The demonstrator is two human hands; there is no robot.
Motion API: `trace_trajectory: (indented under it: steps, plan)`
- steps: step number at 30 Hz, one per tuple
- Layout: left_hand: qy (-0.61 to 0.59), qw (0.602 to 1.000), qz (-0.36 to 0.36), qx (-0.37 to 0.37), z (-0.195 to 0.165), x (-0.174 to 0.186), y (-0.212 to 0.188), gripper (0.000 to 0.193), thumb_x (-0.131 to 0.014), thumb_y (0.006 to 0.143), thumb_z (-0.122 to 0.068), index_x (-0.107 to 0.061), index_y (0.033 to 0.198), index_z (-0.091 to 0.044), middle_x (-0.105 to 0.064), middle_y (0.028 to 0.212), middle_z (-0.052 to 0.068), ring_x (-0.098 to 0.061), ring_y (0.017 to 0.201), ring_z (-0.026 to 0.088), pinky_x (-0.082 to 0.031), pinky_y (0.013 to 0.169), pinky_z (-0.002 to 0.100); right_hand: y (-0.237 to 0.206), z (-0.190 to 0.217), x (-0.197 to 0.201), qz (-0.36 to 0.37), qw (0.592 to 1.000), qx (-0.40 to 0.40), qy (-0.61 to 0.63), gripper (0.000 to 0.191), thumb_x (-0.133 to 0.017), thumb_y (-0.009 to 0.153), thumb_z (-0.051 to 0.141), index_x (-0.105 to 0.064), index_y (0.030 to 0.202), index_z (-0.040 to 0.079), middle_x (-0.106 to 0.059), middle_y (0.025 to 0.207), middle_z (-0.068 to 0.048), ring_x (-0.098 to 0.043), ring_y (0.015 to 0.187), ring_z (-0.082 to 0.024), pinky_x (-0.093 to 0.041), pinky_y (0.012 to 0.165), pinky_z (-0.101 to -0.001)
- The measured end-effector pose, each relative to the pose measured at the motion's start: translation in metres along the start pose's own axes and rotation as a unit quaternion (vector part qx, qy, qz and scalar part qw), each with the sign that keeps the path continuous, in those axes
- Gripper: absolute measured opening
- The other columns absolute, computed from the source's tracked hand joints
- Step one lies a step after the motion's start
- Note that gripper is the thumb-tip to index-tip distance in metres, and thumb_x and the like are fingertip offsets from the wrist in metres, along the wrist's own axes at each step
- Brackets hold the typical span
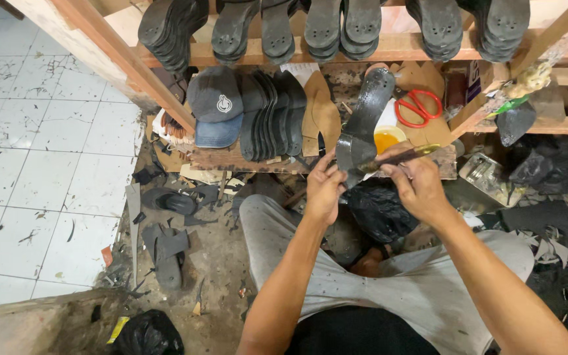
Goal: The person sits on the floor and applies a yellow liquid to black shoe soles using a brush. They pick up soles from a wooden shelf, coat them, and place them back on the shelf.
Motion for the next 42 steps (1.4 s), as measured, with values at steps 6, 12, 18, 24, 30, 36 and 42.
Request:
trace_trajectory:
  steps: [6, 12, 18, 24, 30, 36, 42]
  plan:
    - [0.069, 0.997, -0.016, -0.001, 0.000, -0.018, -0.007, 0.064, -0.053, 0.088, 0.014, -0.046, 0.149, -0.002, -0.071, 0.117, 0.012, -0.067, 0.088, 0.011, -0.054, 0.068, 0.021, 0.012, 0.007, -0.007, -0.044, 0.995, 0.083, -0.037, 0.027, -0.064, 0.088, -0.011, -0.063, 0.114, -0.004, -0.065, 0.111, -0.019, -0.065, 0.106, -0.034, -0.055, 0.089, -0.0409]
    - [0.072, 0.995, -0.061, 0.021, 0.005, 0.000, -0.011, 0.066, -0.055, 0.086, 0.013, -0.042, 0.150, 0.002, -0.072, 0.122, 0.014, -0.067, 0.087, 0.009, -0.045, 0.057, 0.018, 0.000, -0.001, -0.012, -0.001, 0.992, 0.107, -0.072, 0.029, -0.069, 0.086, -0.012, -0.062, 0.110, 0.001, -0.066, 0.106, -0.015, -0.066, 0.100, -0.034, -0.054, 0.086, -0.0416]
    - [0.026, 0.997, -0.078, 0.015, 0.016, 0.003, -0.002, 0.066, -0.052, 0.092, 0.010, -0.037, 0.154, -0.003, -0.067, 0.126, 0.013, -0.066, 0.089, 0.010, -0.055, 0.068, 0.021, -0.020, 0.007, -0.026, -0.042, 0.993, 0.070, -0.085, 0.031, -0.069, 0.083, -0.013, -0.063, 0.111, -0.001, -0.064, 0.105, -0.016, -0.065, 0.098, -0.036, -0.053, 0.082, -0.0421]
    - [-0.016, 0.997, -0.069, 0.027, 0.024, 0.019, -0.002, 0.061, -0.051, 0.091, 0.005, -0.038, 0.150, -0.004, -0.070, 0.121, 0.008, -0.069, 0.097, 0.013, -0.058, 0.077, 0.024, -0.032, 0.013, -0.026, -0.033, 0.996, 0.049, -0.073, 0.032, -0.069, 0.082, -0.014, -0.065, 0.111, 0.000, -0.065, 0.108, -0.015, -0.066, 0.101, -0.036, -0.055, 0.085, -0.0410]
    - [-0.020, 0.996, -0.088, 0.019, 0.031, 0.014, -0.001, 0.048, -0.055, 0.104, -0.004, -0.045, 0.151, -0.002, -0.064, 0.107, 0.003, -0.063, 0.090, 0.013, -0.051, 0.068, 0.031, -0.016, 0.005, -0.035, 0.004, 0.998, 0.064, -0.017, 0.026, -0.068, 0.085, -0.011, -0.064, 0.109, -0.001, -0.065, 0.106, -0.017, -0.067, 0.099, -0.035, -0.056, 0.083, -0.0399]
    - [-0.034, 0.999, -0.037, 0.015, 0.013, -0.018, -0.018, 0.043, -0.050, 0.099, -0.006, -0.044, 0.141, -0.003, -0.065, 0.114, 0.011, -0.070, 0.102, 0.022, -0.062, 0.091, 0.048, 0.007, -0.011, -0.025, -0.061, 0.993, 0.099, -0.010, 0.027, -0.061, 0.094, -0.015, -0.057, 0.117, -0.001, -0.063, 0.118, -0.015, -0.066, 0.106, -0.034, -0.059, 0.089, -0.0372]
    - [-0.068, 0.995, -0.063, 0.035, 0.007, 0.010, -0.007, 0.042, -0.046, 0.107, -0.022, -0.045, 0.143, 0.000, -0.067, 0.122, 0.013, -0.070, 0.101, 0.022, -0.060, 0.081, 0.040, -0.020, 0.012, -0.040, 0.069, 0.983, 0.146, -0.083, 0.055, -0.064, 0.063, -0.013, -0.062, 0.116, 0.000, -0.063, 0.113, -0.019, -0.062, 0.107, -0.039, -0.053, 0.088, -0.0453]
Point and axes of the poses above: each hand's wrist, its own y-axis towards the middle knuckle, its own x-axis out of the back of the hand, z = x × y, the point moved 6 cm from there along y, towards the middle knuckle
